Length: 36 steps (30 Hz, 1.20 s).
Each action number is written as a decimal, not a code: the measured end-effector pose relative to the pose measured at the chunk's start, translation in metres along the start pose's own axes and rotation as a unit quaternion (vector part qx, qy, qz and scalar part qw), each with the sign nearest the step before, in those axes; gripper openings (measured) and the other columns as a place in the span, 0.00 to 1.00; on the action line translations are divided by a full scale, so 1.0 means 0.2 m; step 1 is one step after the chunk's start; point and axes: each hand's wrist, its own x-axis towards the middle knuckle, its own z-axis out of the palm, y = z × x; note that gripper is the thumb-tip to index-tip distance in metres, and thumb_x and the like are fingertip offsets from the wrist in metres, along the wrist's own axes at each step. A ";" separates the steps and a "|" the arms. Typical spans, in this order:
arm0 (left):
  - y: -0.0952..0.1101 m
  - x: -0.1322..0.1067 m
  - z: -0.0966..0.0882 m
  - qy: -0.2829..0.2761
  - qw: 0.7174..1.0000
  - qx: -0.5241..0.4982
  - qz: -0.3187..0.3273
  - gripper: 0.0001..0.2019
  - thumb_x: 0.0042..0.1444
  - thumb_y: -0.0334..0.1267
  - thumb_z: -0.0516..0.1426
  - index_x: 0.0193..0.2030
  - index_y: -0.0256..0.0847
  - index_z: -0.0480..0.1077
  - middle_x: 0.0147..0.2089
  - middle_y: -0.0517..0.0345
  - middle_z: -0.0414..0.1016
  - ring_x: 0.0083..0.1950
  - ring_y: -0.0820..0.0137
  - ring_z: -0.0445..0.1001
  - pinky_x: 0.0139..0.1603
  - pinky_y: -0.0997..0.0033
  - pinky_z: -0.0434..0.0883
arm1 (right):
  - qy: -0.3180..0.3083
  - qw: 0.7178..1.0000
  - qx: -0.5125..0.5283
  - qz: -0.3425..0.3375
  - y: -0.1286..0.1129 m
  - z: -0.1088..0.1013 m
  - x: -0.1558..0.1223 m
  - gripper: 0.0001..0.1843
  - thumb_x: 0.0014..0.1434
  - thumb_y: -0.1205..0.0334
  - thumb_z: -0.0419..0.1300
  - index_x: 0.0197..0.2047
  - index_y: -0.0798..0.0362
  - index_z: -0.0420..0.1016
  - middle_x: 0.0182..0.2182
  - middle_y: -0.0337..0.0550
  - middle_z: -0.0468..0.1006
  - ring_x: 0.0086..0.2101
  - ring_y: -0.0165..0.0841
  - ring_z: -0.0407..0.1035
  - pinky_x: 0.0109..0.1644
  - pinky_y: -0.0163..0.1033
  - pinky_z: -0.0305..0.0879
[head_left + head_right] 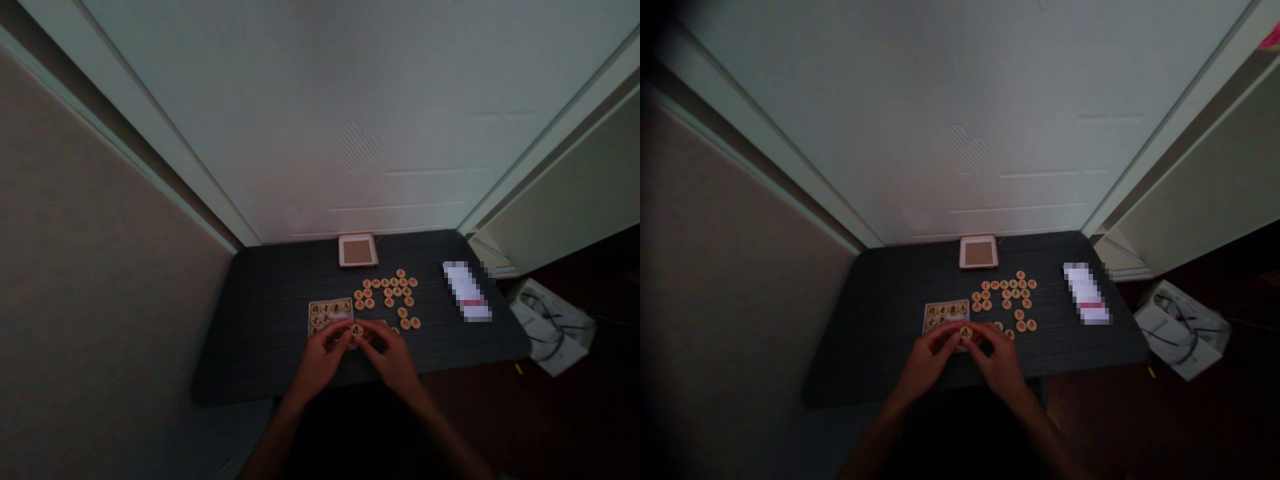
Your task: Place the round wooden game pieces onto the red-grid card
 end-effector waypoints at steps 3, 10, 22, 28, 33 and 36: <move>0.01 0.00 0.01 0.001 1.000 -0.010 0.003 0.12 0.63 0.43 0.58 0.50 0.44 0.76 0.53 0.50 0.81 0.53 0.60 0.80 0.48 0.60 0.80 | -0.004 1.000 0.020 0.009 0.01 0.00 0.00 0.16 0.64 0.57 0.64 0.55 0.44 0.78 0.39 0.42 0.81 0.37 0.35 0.75 0.44 0.41 0.73; 0.01 0.01 0.02 0.013 1.000 -0.013 -0.002 0.12 0.63 0.44 0.59 0.48 0.42 0.76 0.50 0.51 0.81 0.51 0.61 0.80 0.54 0.59 0.77 | -0.031 0.996 0.063 0.050 0.00 -0.02 0.00 0.16 0.65 0.56 0.62 0.56 0.43 0.78 0.46 0.43 0.82 0.44 0.37 0.77 0.50 0.42 0.74; 0.01 -0.01 0.01 -0.017 0.999 0.030 0.021 0.13 0.63 0.40 0.60 0.54 0.47 0.76 0.56 0.54 0.79 0.54 0.64 0.78 0.57 0.61 0.75 | -0.012 0.971 0.201 0.130 0.05 0.01 -0.01 0.17 0.59 0.54 0.68 0.51 0.47 0.80 0.42 0.43 0.84 0.40 0.37 0.79 0.47 0.42 0.76; 0.02 -0.01 0.02 -0.006 0.993 0.097 0.065 0.13 0.64 0.40 0.59 0.54 0.47 0.76 0.54 0.54 0.79 0.52 0.64 0.79 0.56 0.61 0.76 | -0.010 0.961 0.231 0.150 0.07 0.01 0.00 0.16 0.56 0.54 0.70 0.47 0.49 0.80 0.40 0.44 0.84 0.39 0.37 0.79 0.45 0.41 0.76; 0.05 -0.02 0.02 -0.024 0.981 0.166 0.097 0.12 0.65 0.40 0.58 0.54 0.50 0.76 0.53 0.56 0.79 0.52 0.64 0.77 0.58 0.58 0.74 | -0.001 0.963 0.217 0.162 0.06 0.00 0.00 0.15 0.55 0.53 0.71 0.43 0.50 0.80 0.39 0.44 0.84 0.39 0.37 0.79 0.46 0.41 0.75; 0.06 -0.03 0.02 -0.037 0.976 0.191 0.101 0.13 0.66 0.39 0.58 0.55 0.50 0.75 0.52 0.57 0.79 0.51 0.65 0.77 0.58 0.57 0.73 | 0.002 0.964 0.206 0.170 0.06 0.00 0.00 0.15 0.56 0.51 0.70 0.41 0.51 0.79 0.38 0.45 0.84 0.38 0.38 0.79 0.46 0.42 0.75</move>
